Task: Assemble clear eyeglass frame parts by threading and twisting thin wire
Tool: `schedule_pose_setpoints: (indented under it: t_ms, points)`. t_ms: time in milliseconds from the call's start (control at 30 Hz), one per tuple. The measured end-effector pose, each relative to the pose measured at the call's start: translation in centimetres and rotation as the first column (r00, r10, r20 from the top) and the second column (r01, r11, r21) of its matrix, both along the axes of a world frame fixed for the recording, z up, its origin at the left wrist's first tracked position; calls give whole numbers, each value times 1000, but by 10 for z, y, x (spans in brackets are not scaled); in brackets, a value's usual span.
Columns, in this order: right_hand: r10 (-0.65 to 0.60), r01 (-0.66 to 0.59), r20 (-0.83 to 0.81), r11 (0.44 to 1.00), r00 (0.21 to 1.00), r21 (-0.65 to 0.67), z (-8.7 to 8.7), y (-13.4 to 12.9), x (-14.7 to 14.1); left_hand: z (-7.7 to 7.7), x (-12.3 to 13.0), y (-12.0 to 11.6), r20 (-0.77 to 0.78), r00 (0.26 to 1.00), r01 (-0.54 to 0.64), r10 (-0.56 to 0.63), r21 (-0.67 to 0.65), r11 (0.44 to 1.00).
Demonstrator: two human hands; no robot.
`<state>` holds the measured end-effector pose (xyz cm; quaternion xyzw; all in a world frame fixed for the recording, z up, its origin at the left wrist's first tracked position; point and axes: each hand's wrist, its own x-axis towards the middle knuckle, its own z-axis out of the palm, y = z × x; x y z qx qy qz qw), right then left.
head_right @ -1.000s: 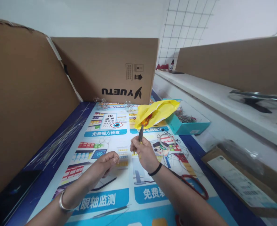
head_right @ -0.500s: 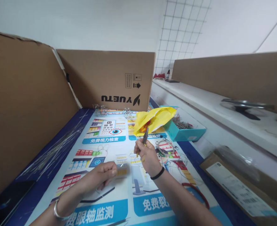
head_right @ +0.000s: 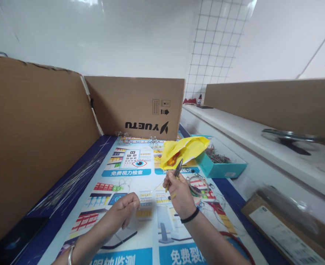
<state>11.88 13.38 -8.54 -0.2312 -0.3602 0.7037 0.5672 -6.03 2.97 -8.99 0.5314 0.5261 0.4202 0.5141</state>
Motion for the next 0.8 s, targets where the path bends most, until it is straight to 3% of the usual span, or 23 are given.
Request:
schedule_pose_setpoints:
  t_ms: [300, 600, 700, 800]
  points:
    - [-15, 15, -30, 1000, 999, -3, 5, 1, 3, -3, 5, -2, -20, 999, -25, 26, 26, 999]
    - [-70, 70, -23, 997, 997, 15, 1, 11, 9, 5, 5, -3, -62, 998, -4, 7, 50, 999]
    - [-122, 121, -36, 992, 992, -18, 1, 19, 15, 2, 0, 0, -44, 997, -66, 69, 58, 996]
    - [-181, 176, -40, 978, 983, -111, 0, 22, 17, -1, -3, 5, 73, 970, -236, 231, 70, 969]
